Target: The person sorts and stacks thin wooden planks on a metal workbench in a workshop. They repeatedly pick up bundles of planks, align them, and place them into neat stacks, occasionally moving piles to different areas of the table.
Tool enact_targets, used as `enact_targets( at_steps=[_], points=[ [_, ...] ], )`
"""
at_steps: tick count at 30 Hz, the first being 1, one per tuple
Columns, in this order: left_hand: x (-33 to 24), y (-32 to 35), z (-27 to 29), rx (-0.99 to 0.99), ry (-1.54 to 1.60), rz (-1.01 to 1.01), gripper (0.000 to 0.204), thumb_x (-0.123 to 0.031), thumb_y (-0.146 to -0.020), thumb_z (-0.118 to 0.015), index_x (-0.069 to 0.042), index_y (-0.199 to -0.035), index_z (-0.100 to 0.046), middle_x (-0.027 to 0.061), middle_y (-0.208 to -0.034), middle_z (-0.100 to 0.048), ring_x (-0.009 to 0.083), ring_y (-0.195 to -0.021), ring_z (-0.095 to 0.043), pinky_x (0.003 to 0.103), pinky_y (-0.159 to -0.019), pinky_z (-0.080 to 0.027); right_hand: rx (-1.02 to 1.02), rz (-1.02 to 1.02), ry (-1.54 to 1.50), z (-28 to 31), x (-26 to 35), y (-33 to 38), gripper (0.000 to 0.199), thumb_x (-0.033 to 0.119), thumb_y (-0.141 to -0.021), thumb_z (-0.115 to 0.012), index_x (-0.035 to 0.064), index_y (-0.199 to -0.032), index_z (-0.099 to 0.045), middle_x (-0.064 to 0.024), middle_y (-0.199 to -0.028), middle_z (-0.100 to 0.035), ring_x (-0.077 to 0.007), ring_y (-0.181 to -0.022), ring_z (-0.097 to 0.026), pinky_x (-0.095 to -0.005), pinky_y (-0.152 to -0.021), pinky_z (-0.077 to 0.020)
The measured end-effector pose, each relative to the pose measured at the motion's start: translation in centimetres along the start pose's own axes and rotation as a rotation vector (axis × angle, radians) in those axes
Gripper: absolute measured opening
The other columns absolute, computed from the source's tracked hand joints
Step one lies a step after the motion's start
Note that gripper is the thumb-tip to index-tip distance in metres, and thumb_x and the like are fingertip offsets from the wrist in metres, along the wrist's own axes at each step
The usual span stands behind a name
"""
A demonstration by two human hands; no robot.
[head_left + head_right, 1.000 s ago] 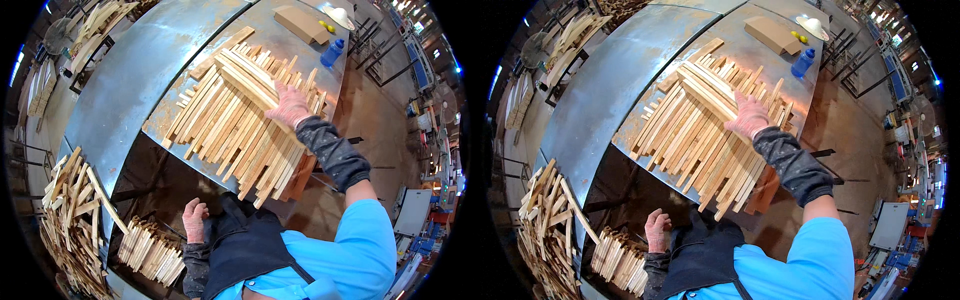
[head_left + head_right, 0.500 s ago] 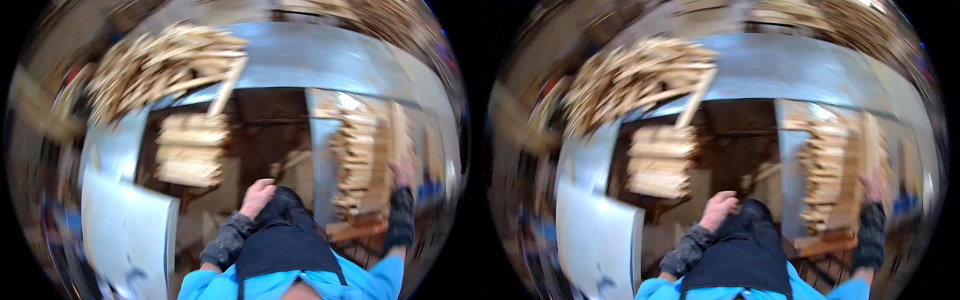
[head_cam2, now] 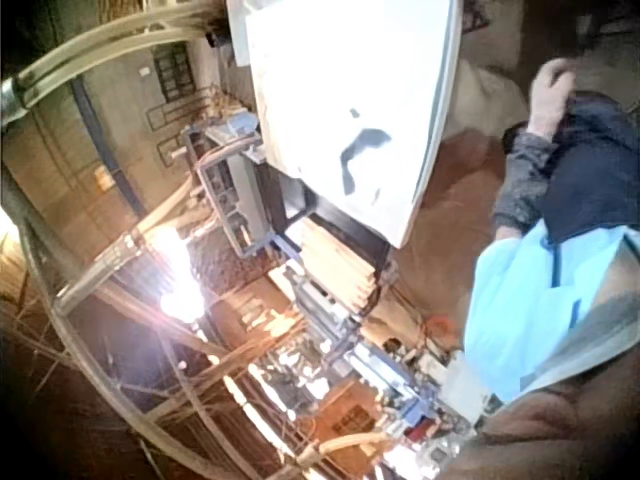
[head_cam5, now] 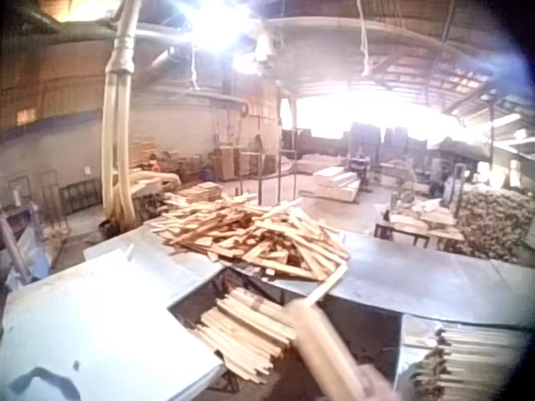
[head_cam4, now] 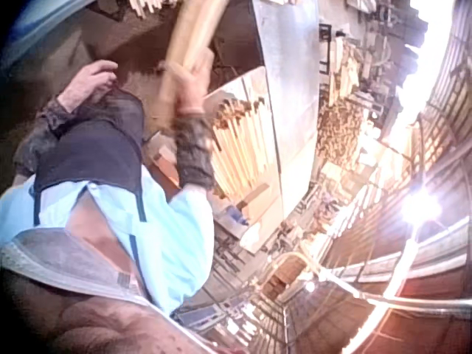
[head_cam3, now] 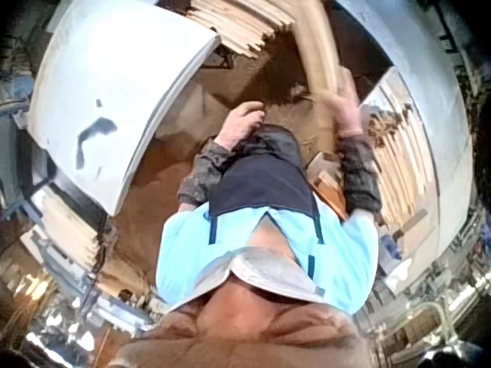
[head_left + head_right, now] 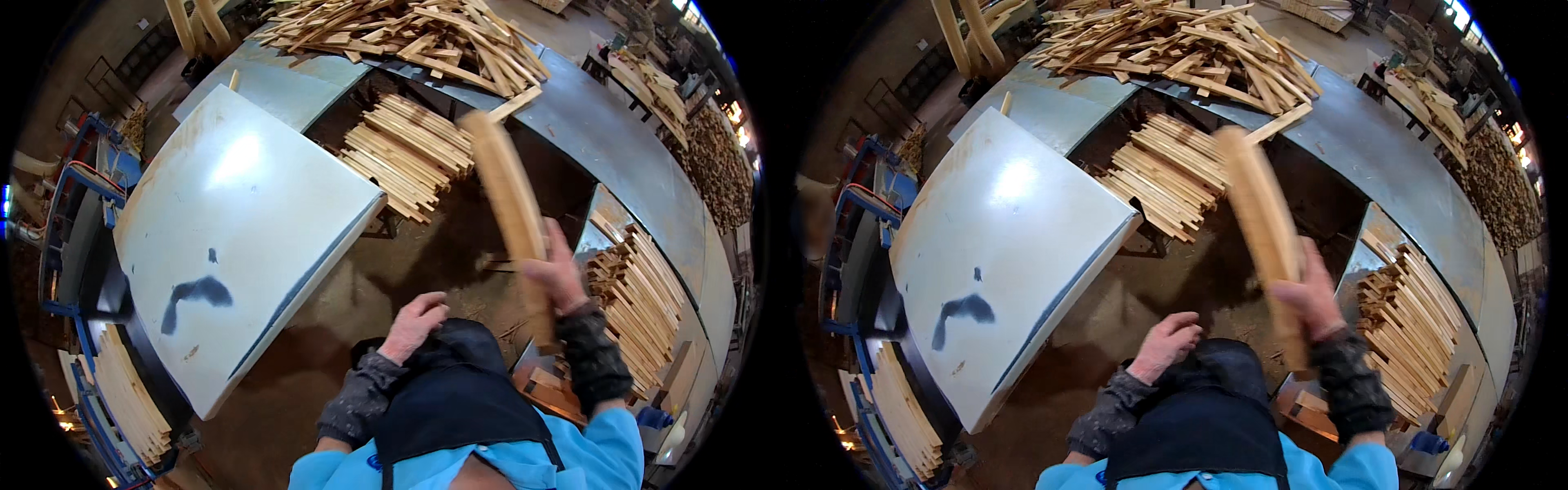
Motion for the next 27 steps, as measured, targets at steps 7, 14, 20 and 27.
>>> enact_targets(
  at_steps=[7, 14, 20, 27],
  points=[
    [-8.3, 6.7, 2.8, -0.336, 0.371, -0.583, 0.068, -0.032, -0.117, -0.054, -0.011, -0.175, -0.027, 0.0106, -0.161, -0.051, 0.0262, -0.144, -0.055, 0.044, -0.12, -0.049, 0.44, 0.227, 0.319, -21.5, 3.4, -4.2, 0.108, 0.044, -0.071, -0.091, 0.0029, -0.159, -0.044, -0.0245, -0.123, -0.072, -0.0332, -0.107, -0.074, -0.0413, -0.099, -0.0608],
    [-7.7, 12.4, 12.9, -0.543, 0.634, -0.596, 0.056, -0.04, -0.121, -0.042, -0.002, -0.162, -0.045, 0.0154, -0.153, -0.06, 0.028, -0.136, -0.063, 0.044, -0.117, -0.053, 0.785, 0.035, 0.177, -37.8, 1.4, -2.1, 0.115, 0.052, -0.084, -0.086, 0.001, -0.171, -0.031, -0.0328, -0.148, -0.062, -0.0362, -0.133, -0.065, -0.0459, -0.112, -0.0552],
    [-5.8, 18.9, 20.8, -0.667, 0.773, -0.587, 0.048, -0.034, -0.119, -0.044, 0.0, -0.15, -0.057, 0.0146, -0.139, -0.071, 0.0258, -0.12, -0.074, 0.043, -0.103, -0.065, 0.897, -0.165, -0.275, -44.9, -1.6, -0.7, 0.094, 0.038, -0.109, -0.067, -0.0027, -0.175, -0.014, -0.0315, -0.179, -0.024, -0.0381, -0.167, -0.023, -0.0455, -0.137, -0.018],
    [-5.0, 23.5, 29.8, -0.625, 0.728, -0.77, 0.037, -0.024, -0.117, -0.045, 0.002, -0.139, -0.062, 0.0186, -0.129, -0.075, 0.0286, -0.107, -0.079, 0.044, -0.093, -0.069, 0.859, -0.255, -0.426, -53.2, -1.4, 1.5, 0.081, 0.031, -0.11, -0.066, 0.0008, -0.174, -0.027, -0.0186, -0.145, -0.067, -0.0271, -0.127, -0.065, -0.0491, -0.116, -0.0473]
  ],
)
Point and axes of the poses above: each hand's wrist, its own y-axis away from the middle knuckle, its own z-axis out of the back of the hand, x = y × z, the point moved 6 cm from there along -y, towards the middle knuckle
